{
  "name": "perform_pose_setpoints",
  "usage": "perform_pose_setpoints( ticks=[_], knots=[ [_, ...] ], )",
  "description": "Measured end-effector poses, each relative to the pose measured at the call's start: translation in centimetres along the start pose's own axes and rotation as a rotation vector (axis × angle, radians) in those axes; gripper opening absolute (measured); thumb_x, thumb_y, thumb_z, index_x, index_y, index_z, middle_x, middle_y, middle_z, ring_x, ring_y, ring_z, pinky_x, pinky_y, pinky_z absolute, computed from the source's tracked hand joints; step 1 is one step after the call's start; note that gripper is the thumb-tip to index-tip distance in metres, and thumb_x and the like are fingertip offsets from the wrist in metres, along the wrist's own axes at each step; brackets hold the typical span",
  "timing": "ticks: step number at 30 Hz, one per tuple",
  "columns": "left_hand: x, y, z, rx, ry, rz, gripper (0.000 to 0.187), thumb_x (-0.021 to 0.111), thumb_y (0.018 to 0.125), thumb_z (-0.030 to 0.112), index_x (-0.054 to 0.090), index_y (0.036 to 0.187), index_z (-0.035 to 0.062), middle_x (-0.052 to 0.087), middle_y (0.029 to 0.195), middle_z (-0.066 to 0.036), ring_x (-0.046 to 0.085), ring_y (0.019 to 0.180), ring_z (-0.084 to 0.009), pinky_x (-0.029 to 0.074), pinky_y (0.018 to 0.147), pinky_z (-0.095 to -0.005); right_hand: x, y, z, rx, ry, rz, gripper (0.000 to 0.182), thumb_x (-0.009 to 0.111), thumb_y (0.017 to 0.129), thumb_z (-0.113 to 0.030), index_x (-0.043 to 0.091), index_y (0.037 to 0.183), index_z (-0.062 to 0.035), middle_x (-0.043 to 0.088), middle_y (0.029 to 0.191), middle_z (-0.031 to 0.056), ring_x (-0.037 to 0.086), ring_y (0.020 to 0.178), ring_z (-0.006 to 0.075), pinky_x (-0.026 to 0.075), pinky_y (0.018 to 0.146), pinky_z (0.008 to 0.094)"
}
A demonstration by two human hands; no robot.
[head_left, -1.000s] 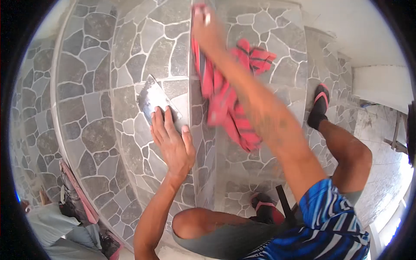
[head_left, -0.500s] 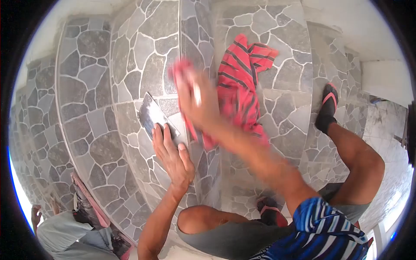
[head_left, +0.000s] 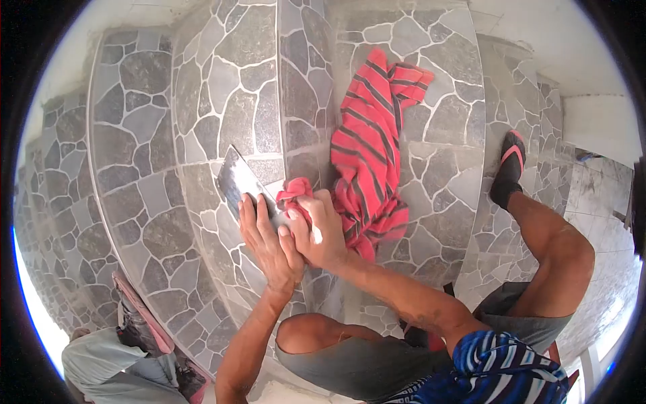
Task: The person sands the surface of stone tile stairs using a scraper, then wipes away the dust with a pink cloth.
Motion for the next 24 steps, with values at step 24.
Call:
perform_pose_setpoints(
  ticks=[24],
  knots=[
    [0.2, 0.0, 0.3, 0.029, 0.036, 0.003, 0.056, 0.038, 0.097, 0.022, 0.033, 0.145, -0.0072, 0.028, 0.151, -0.029, 0.023, 0.142, -0.0453, 0.016, 0.115, -0.0534, -1.9, 9.1, 8.8, 0.42, -0.248, 0.008, 0.021, 0.055, 0.094, -0.015, 0.055, 0.095, 0.0051, 0.057, 0.088, 0.0257, 0.058, 0.093, 0.0443, 0.046, 0.079, 0.0492]
  ],
)
Point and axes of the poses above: each hand's wrist, its own y-axis towards the middle knuckle, its own x-axis out of the palm, z = x × y, the point moved 5 cm from there along y, towards the middle knuckle
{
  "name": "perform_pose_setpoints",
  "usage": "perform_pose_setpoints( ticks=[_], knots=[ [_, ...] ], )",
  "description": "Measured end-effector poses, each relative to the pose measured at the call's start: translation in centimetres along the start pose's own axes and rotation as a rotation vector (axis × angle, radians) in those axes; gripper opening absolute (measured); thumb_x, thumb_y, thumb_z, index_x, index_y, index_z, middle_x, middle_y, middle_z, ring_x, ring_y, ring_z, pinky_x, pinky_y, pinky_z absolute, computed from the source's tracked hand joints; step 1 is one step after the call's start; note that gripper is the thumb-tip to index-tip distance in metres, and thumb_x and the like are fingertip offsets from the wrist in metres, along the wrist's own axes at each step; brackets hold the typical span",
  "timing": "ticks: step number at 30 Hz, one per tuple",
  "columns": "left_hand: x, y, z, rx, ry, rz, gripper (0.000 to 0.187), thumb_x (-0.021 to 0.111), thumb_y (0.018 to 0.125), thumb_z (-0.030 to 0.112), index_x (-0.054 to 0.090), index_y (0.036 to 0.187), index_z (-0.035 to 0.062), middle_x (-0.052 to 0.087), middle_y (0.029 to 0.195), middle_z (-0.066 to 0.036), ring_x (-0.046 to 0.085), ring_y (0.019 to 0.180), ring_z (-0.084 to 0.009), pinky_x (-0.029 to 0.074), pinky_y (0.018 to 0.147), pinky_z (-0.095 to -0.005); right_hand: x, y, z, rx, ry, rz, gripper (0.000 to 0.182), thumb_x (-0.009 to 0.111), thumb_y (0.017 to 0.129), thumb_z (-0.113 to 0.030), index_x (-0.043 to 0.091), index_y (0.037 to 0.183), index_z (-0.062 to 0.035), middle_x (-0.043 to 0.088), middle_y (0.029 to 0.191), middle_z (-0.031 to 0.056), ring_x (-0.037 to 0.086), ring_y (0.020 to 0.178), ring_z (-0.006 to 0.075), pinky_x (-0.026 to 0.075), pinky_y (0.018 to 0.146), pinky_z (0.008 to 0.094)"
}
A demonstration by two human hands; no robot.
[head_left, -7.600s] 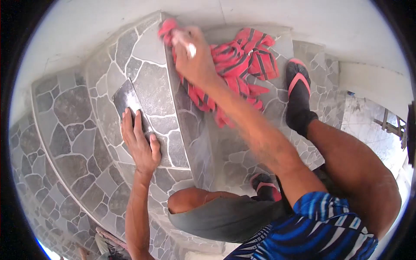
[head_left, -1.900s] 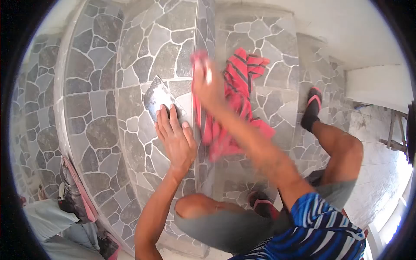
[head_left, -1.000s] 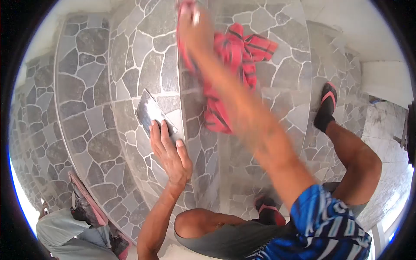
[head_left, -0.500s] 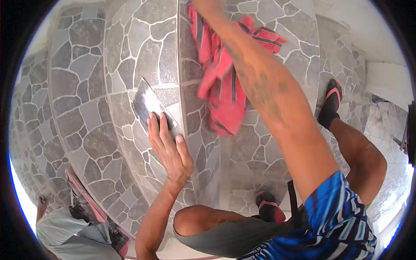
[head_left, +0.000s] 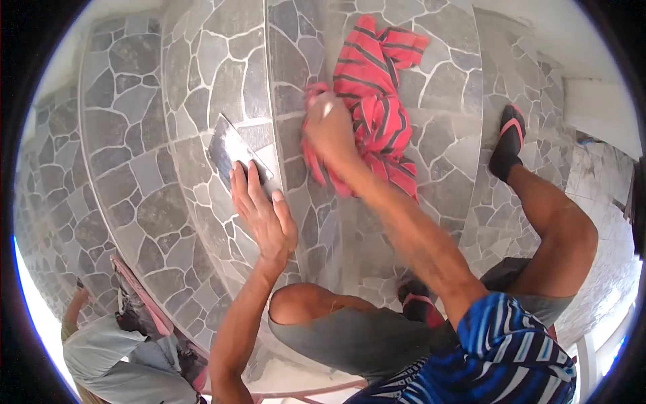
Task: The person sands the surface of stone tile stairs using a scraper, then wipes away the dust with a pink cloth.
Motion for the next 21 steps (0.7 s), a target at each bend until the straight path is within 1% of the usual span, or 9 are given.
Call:
perform_pose_setpoints(
  ticks=[3, 6, 7, 11, 14, 16, 18, 19, 21],
  knots=[
    [0.2, -0.7, -0.3, 0.008, 0.005, -0.002, 0.056, 0.039, 0.097, 0.022, 0.032, 0.145, -0.0065, 0.028, 0.151, -0.028, 0.024, 0.141, -0.0448, 0.017, 0.115, -0.0533, -0.2, -4.8, -3.0, -0.356, -0.152, 0.09, 0.023, 0.05, 0.094, -0.016, 0.059, 0.094, 0.0051, 0.06, 0.086, 0.0291, 0.062, 0.086, 0.0448, 0.049, 0.078, 0.0511],
    [0.2, 0.0, -0.3, -0.001, 0.014, 0.01, 0.057, 0.038, 0.097, 0.024, 0.032, 0.146, -0.0056, 0.028, 0.152, -0.028, 0.024, 0.142, -0.0445, 0.017, 0.115, -0.0531, 2.2, 3.0, 5.0, -0.185, -0.675, -0.475, 0.024, 0.051, 0.093, -0.017, 0.057, 0.101, 0.0047, 0.057, 0.1, 0.0307, 0.061, 0.088, 0.0462, 0.05, 0.078, 0.0518],
    [0.0, -0.3, -0.4, -0.003, 0.018, 0.003, 0.057, 0.038, 0.097, 0.024, 0.033, 0.146, -0.0054, 0.028, 0.152, -0.027, 0.024, 0.142, -0.0445, 0.017, 0.115, -0.053, 1.2, 3.8, 3.0, 0.163, -0.44, -0.534, 0.024, 0.053, 0.091, -0.014, 0.054, 0.105, 0.0044, 0.052, 0.104, 0.0293, 0.06, 0.094, 0.0464, 0.05, 0.08, 0.0513],
    [0.3, -0.4, -0.5, 0.001, 0.025, 0.003, 0.056, 0.033, 0.101, 0.027, 0.029, 0.148, -0.003, 0.026, 0.154, -0.025, 0.021, 0.144, -0.042, 0.016, 0.116, -0.0504, -0.3, -3.3, -5.6, -0.318, -0.29, -0.049, 0.021, 0.052, 0.09, -0.012, 0.056, 0.103, 0.004, 0.055, 0.094, 0.028, 0.061, 0.091, 0.0447, 0.051, 0.079, 0.05],
    [0.2, -0.4, -0.3, 0.008, 0.039, 0.002, 0.056, 0.033, 0.101, 0.027, 0.03, 0.148, -0.0027, 0.026, 0.154, -0.025, 0.021, 0.144, -0.0417, 0.016, 0.116, -0.0502, 1.2, 2.3, 0.9, -0.305, -0.215, 0.089, 0.021, 0.051, 0.09, -0.011, 0.057, 0.106, 0.0016, 0.055, 0.095, 0.0276, 0.06, 0.091, 0.0447, 0.051, 0.08, 0.0496],
    [-0.1, -0.6, -0.4, 0.006, 0.042, 0.0, 0.056, 0.033, 0.101, 0.027, 0.03, 0.148, -0.0026, 0.026, 0.154, -0.025, 0.022, 0.144, -0.0417, 0.016, 0.116, -0.0501, 3.2, 6.4, 2.6, -0.286, -0.588, -0.453, 0.022, 0.052, 0.088, -0.009, 0.057, 0.107, 0.0008, 0.056, 0.097, 0.0272, 0.059, 0.095, 0.0451, 0.05, 0.082, 0.0493],
    [0.4, -0.1, -0.3, 0.006, 0.02, 0.018, 0.056, 0.035, 0.1, 0.026, 0.031, 0.147, -0.0032, 0.027, 0.153, -0.026, 0.023, 0.143, -0.0428, 0.016, 0.116, -0.0512, 0.7, 3.9, -3.2, -0.501, -0.256, 0.047, 0.024, 0.052, 0.087, -0.009, 0.057, 0.108, 0.0009, 0.057, 0.098, 0.0271, 0.058, 0.097, 0.0454, 0.049, 0.083, 0.0491],
    [0.4, -0.2, -0.3, 0.003, 0.005, 0.021, 0.056, 0.036, 0.099, 0.026, 0.032, 0.146, -0.004, 0.028, 0.152, -0.027, 0.024, 0.142, -0.044, 0.016, 0.116, -0.0523, 0.1, 1.1, -6.6, -0.343, -0.268, -0.002, 0.024, 0.052, 0.087, -0.011, 0.056, 0.108, 0.0005, 0.058, 0.098, 0.0269, 0.057, 0.098, 0.0461, 0.048, 0.085, 0.0495],
    [0.1, -0.4, -0.2, -0.014, -0.005, 0.005, 0.057, 0.039, 0.097, 0.025, 0.033, 0.146, -0.0044, 0.029, 0.151, -0.027, 0.025, 0.141, -0.0446, 0.016, 0.115, -0.0535, 0.4, 0.7, -5.2, -0.463, -0.189, 0.092, 0.023, 0.052, 0.089, -0.012, 0.056, 0.108, 0.0, 0.059, 0.097, 0.0267, 0.057, 0.096, 0.0462, 0.048, 0.084, 0.0501]
  ],
)
Point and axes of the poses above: each hand's wrist, its own y-axis towards the middle knuckle, its own x-axis out of the palm, z = x × y, the point moved 5 cm from there along y, towards the middle knuckle
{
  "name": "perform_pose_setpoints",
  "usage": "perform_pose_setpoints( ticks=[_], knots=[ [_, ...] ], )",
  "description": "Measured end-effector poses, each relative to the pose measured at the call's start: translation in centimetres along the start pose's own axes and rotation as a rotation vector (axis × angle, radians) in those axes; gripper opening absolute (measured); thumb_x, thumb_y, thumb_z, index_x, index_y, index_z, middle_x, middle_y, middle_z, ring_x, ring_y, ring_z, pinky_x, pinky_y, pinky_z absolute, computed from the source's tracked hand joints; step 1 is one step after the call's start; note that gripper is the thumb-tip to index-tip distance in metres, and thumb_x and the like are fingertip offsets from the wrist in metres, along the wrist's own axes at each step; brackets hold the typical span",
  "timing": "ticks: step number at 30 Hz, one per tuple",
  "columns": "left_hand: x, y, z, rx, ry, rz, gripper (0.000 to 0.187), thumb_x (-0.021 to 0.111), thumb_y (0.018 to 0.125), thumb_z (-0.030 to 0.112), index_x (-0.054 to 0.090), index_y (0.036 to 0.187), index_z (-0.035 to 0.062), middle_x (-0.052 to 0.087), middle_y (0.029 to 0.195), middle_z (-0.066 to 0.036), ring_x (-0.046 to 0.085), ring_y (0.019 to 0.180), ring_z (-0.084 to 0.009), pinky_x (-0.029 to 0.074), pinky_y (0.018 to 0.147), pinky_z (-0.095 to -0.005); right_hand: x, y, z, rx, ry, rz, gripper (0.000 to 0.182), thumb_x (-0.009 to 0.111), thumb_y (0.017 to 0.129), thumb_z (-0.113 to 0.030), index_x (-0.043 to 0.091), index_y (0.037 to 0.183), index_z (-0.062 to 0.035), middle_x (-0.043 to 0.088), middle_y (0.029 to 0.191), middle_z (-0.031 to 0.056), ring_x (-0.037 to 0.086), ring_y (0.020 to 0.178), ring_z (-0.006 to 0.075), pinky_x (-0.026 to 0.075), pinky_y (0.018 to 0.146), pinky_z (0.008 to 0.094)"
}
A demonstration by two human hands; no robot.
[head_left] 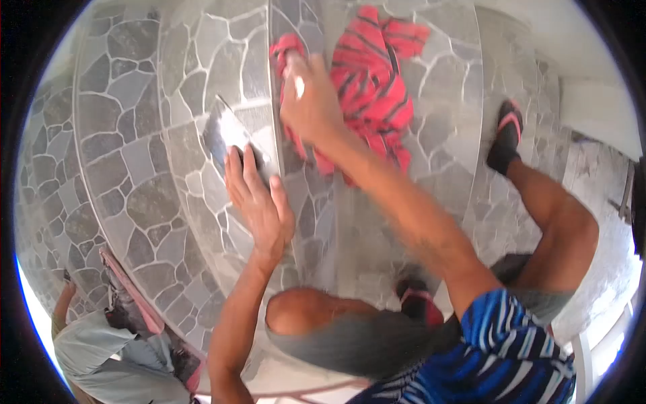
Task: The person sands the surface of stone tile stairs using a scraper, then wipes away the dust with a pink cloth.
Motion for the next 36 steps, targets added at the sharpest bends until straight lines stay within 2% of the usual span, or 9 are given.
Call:
perform_pose_setpoints(
  ticks=[4, 9, 11, 18, 23, 29, 30, 33, 36],
  knots=[
    [0.0, 0.0, 0.1, 0.024, 0.04, 0.009, 0.055, 0.035, 0.101, 0.025, 0.031, 0.147, -0.0034, 0.027, 0.153, -0.026, 0.023, 0.143, -0.0419, 0.017, 0.116, -0.0501, 3.4, -1.4, 11.2, 0.209, -0.166, -0.177, 0.023, 0.051, 0.088, -0.012, 0.058, 0.103, 0.0034, 0.061, 0.095, 0.0253, 0.059, 0.085, 0.0435, 0.048, 0.079, 0.0528],
    [-0.1, 0.1, -0.2, 0.016, 0.006, 0.053, 0.057, 0.042, 0.096, 0.024, 0.035, 0.146, -0.0019, 0.03, 0.151, -0.026, 0.025, 0.141, -0.043, 0.016, 0.115, -0.0538, 2.3, -14.5, 10.1, -0.183, -0.43, -0.792, 0.023, 0.054, 0.081, -0.01, 0.062, 0.097, 0.0058, 0.061, 0.089, 0.0283, 0.061, 0.089, 0.0449, 0.05, 0.078, 0.05],
    [-0.2, -0.5, 0.0, 0.012, 0.004, 0.045, 0.057, 0.042, 0.096, 0.024, 0.035, 0.146, -0.0017, 0.03, 0.151, -0.026, 0.025, 0.142, -0.0429, 0.017, 0.115, -0.0538, -0.4, -19.9, 8.5, 0.217, -0.208, -0.839, 0.025, 0.052, 0.086, -0.008, 0.06, 0.105, 0.006, 0.059, 0.092, 0.0295, 0.059, 0.093, 0.0467, 0.049, 0.08, 0.0506],
    [0.2, -0.2, -0.2, 0.021, -0.007, 0.052, 0.058, 0.043, 0.095, 0.024, 0.035, 0.146, -0.0022, 0.03, 0.151, -0.026, 0.025, 0.141, -0.0429, 0.017, 0.115, -0.0534, -1.0, -11.0, 1.2, 0.087, 0.017, -0.128, 0.029, 0.047, 0.094, -0.012, 0.052, 0.118, 0.0024, 0.054, 0.102, 0.0291, 0.057, 0.095, 0.0472, 0.048, 0.08, 0.0517],
    [-0.1, -0.2, -0.2, 0.006, 0.008, 0.051, 0.058, 0.044, 0.094, 0.024, 0.035, 0.146, -0.0022, 0.03, 0.151, -0.026, 0.026, 0.141, -0.0437, 0.017, 0.115, -0.0535, 2.9, -4.3, 10.0, 0.435, -0.314, -0.505, 0.035, 0.055, 0.086, -0.013, 0.054, 0.117, 0.0025, 0.056, 0.114, 0.0327, 0.058, 0.102, 0.0478, 0.05, 0.085, 0.05],
    [-0.3, -0.4, 0.0, 0.02, 0.035, 0.047, 0.054, 0.038, 0.1, 0.027, 0.035, 0.146, -0.0009, 0.031, 0.151, -0.025, 0.025, 0.142, -0.0415, 0.018, 0.116, -0.0506, 0.9, -6.3, 7.4, 0.193, 0.004, -0.128, 0.024, 0.052, 0.091, -0.019, 0.066, 0.102, -0.0026, 0.065, 0.094, 0.0295, 0.063, 0.091, 0.0473, 0.051, 0.079, 0.0503],
    [-0.2, -0.1, -0.1, 0.02, 0.048, 0.056, 0.054, 0.038, 0.1, 0.027, 0.035, 0.146, -0.0011, 0.031, 0.151, -0.025, 0.026, 0.141, -0.0416, 0.018, 0.116, -0.0505, 2.8, -5.4, 10.3, 0.204, -0.311, -0.481, 0.024, 0.052, 0.091, -0.018, 0.066, 0.102, -0.0018, 0.064, 0.098, 0.0306, 0.063, 0.092, 0.0458, 0.051, 0.079, 0.0502],
    [0.0, -0.1, -0.1, 0.017, 0.048, 0.061, 0.055, 0.04, 0.098, 0.025, 0.035, 0.146, -0.0018, 0.031, 0.151, -0.025, 0.025, 0.141, -0.0421, 0.018, 0.116, -0.0512, 0.3, -4.7, 4.9, 0.463, -0.056, -0.477, 0.024, 0.051, 0.092, -0.017, 0.064, 0.104, -0.0011, 0.064, 0.098, 0.0306, 0.062, 0.094, 0.0451, 0.05, 0.082, 0.0496],
    [0.0, -0.4, -0.1, 0.018, 0.021, 0.045, 0.059, 0.046, 0.094, 0.023, 0.035, 0.146, -0.0022, 0.03, 0.151, -0.026, 0.024, 0.142, -0.0427, 0.017, 0.116, -0.0529, -0.8, -7.1, 0.8, 0.086, -0.044, -0.132, 0.025, 0.052, 0.091, -0.019, 0.062, 0.104, 0.0008, 0.064, 0.091, 0.0277, 0.063, 0.093, 0.0431, 0.05, 0.082, 0.0484]
  ],
)
Point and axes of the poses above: each hand's wrist, its own y-axis towards the middle knuckle, its own x-axis out of the palm, z = x × y, the point moved 5 cm from there along y, towards the middle knuckle
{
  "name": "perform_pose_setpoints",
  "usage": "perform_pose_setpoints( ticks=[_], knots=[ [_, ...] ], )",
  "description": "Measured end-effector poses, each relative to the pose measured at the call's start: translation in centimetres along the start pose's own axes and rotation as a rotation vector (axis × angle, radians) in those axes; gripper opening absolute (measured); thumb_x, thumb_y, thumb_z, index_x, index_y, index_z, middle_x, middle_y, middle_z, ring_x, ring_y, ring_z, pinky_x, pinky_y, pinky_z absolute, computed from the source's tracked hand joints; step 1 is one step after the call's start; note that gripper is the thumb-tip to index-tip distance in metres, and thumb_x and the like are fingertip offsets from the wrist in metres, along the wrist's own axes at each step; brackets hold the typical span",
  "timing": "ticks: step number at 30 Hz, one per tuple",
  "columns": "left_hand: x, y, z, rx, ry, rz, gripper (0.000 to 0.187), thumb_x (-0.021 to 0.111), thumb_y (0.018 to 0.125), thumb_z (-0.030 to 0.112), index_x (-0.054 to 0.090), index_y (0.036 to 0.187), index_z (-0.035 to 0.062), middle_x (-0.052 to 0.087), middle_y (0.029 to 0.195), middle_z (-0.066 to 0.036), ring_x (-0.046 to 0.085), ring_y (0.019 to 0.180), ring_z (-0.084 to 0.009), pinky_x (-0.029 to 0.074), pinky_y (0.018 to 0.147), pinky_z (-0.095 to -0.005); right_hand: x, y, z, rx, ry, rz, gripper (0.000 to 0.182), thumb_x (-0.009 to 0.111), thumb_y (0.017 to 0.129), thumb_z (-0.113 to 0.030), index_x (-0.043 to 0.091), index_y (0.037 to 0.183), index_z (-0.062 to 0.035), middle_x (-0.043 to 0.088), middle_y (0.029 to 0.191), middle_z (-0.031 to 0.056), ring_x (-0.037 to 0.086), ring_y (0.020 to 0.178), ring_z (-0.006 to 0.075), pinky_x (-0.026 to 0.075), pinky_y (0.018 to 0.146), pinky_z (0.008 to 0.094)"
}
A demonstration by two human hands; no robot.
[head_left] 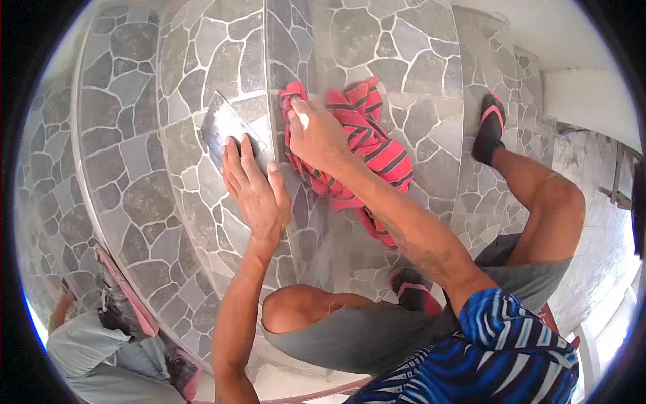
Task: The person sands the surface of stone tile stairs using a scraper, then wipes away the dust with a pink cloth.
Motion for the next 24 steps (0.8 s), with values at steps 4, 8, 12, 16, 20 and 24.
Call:
perform_pose_setpoints(
  ticks=[4, 8, 12, 16, 20, 24],
  knots=[
    [-0.1, -0.2, -0.1, 0.006, -0.001, -0.002, 0.059, 0.046, 0.094, 0.023, 0.034, 0.146, -0.0024, 0.03, 0.151, -0.025, 0.025, 0.142, -0.0425, 0.017, 0.116, -0.0524, 4.6, 2.3, 10.0, 0.205, -0.122, -0.255, 0.028, 0.052, 0.092, -0.019, 0.062, 0.106, 0.0033, 0.064, 0.102, 0.0269, 0.062, 0.1, 0.0399, 0.049, 0.086, 0.0479],
    [-0.1, -0.1, 0.1, 0.006, 0.008, 0.009, 0.058, 0.045, 0.094, 0.023, 0.035, 0.146, -0.0024, 0.03, 0.151, -0.025, 0.025, 0.142, -0.0424, 0.017, 0.116, -0.0523, 0.7, 0.7, 2.1, 0.038, -0.124, -0.191, 0.033, 0.048, 0.094, -0.023, 0.063, 0.106, 0.0039, 0.066, 0.101, 0.0262, 0.064, 0.095, 0.0433, 0.051, 0.084, 0.049],
    [0.0, 0.0, 0.2, 0.009, 0.02, -0.01, 0.056, 0.037, 0.101, 0.03, 0.033, 0.147, -0.0014, 0.028, 0.152, -0.026, 0.024, 0.142, -0.0416, 0.017, 0.116, -0.0501, 1.1, 0.9, 5.7, 0.156, -0.168, -0.273, 0.03, 0.047, 0.093, -0.02, 0.064, 0.103, 0.0038, 0.065, 0.102, 0.0268, 0.062, 0.097, 0.0452, 0.05, 0.085, 0.0495],
    [0.2, 0.2, 0.0, 0.008, 0.015, -0.004, 0.056, 0.037, 0.1, 0.029, 0.033, 0.147, -0.0008, 0.028, 0.152, -0.026, 0.024, 0.143, -0.0412, 0.017, 0.116, -0.0501, 1.8, 2.4, 4.8, 0.125, -0.151, -0.352, 0.031, 0.046, 0.094, -0.019, 0.059, 0.11, 0.0042, 0.061, 0.1, 0.0288, 0.059, 0.101, 0.0455, 0.049, 0.084, 0.0481],
    [-0.3, -0.2, 0.0, 0.0, 0.015, -0.012, 0.057, 0.042, 0.096, 0.025, 0.035, 0.146, -0.0016, 0.03, 0.151, -0.025, 0.025, 0.141, -0.0418, 0.018, 0.116, -0.0519, 1.5, -4.4, 3.7, 0.113, 0.103, -0.047, 0.036, 0.047, 0.095, -0.017, 0.055, 0.122, 0.005, 0.059, 0.102, 0.029, 0.057, 0.1, 0.0467, 0.047, 0.087, 0.0486],
    [-0.6, -0.3, 0.0, 0.003, 0.014, -0.01, 0.058, 0.045, 0.093, 0.022, 0.036, 0.145, -0.0018, 0.03, 0.151, -0.025, 0.026, 0.141, -0.042, 0.017, 0.116, -0.0529, 2.6, -3.0, 6.0, 0.053, -0.041, -0.088, 0.03, 0.049, 0.094, -0.018, 0.056, 0.117, -0.0013, 0.062, 0.098, 0.0272, 0.06, 0.086, 0.0485, 0.05, 0.079, 0.0531]
  ],
)
Point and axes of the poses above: each hand's wrist, its own y-axis towards the middle knuckle, its own x-axis out of the palm, z = x × y, the point moved 5 cm from there along y, towards the middle knuckle
